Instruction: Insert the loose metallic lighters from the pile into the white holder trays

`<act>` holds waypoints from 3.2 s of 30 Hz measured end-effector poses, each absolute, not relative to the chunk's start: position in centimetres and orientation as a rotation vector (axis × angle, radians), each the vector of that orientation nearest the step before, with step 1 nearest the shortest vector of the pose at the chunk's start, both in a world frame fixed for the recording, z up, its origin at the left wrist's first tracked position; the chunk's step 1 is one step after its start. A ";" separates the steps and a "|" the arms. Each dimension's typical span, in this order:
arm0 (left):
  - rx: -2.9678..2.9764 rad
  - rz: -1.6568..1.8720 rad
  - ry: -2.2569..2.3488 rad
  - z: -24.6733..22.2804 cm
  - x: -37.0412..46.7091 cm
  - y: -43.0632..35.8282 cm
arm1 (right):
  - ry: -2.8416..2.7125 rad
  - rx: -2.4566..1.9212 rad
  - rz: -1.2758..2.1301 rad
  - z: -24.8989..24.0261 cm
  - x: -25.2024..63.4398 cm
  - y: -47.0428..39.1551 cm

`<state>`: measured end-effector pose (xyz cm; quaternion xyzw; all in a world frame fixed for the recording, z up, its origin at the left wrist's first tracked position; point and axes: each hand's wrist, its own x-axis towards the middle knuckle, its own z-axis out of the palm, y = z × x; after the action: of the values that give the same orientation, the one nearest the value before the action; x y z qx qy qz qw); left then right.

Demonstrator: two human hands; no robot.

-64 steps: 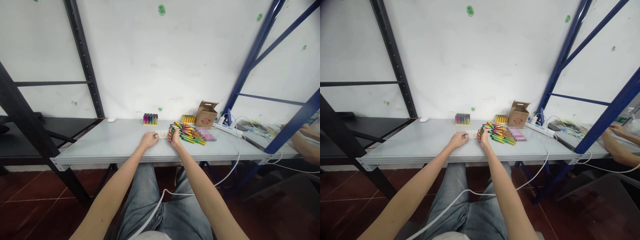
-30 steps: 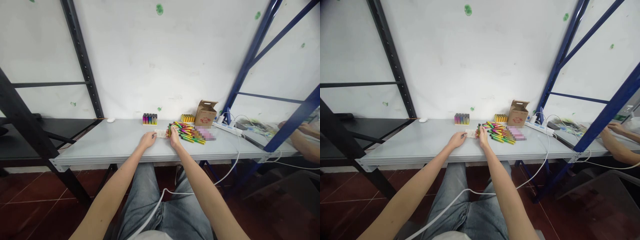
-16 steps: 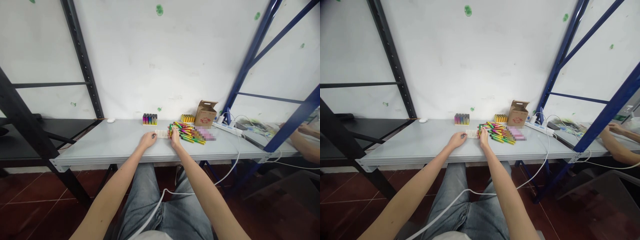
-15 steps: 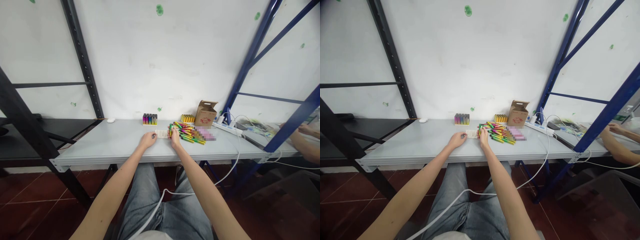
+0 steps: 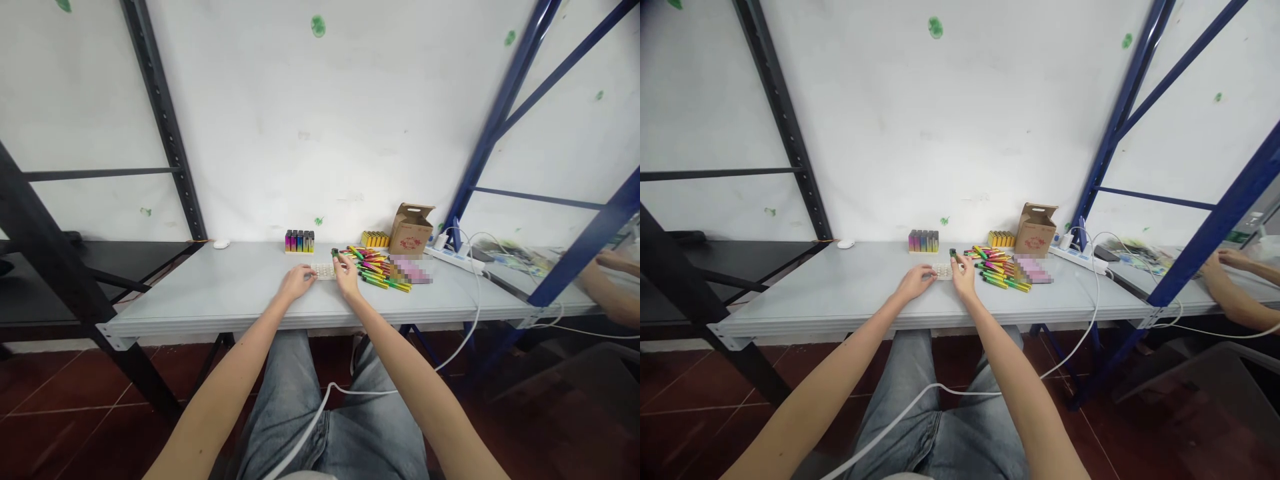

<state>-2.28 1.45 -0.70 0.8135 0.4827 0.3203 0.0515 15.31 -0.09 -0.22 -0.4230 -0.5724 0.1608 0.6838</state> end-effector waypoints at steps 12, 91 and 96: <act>2.521 0.952 1.398 -0.7 -2.3 1.3 | -1.502 -1.179 0.442 1.5 14.0 2.7; 2.526 0.921 1.475 -0.7 -2.2 0.9 | -1.979 -1.795 0.100 3.5 16.0 3.3; 2.505 0.897 1.518 -0.3 -2.0 0.4 | -1.953 -1.937 -0.003 3.7 19.6 2.6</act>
<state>-2.02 0.42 -0.32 0.8171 0.4952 0.2926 0.0389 19.62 2.63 3.67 -0.6908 -0.6965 -0.0012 0.1940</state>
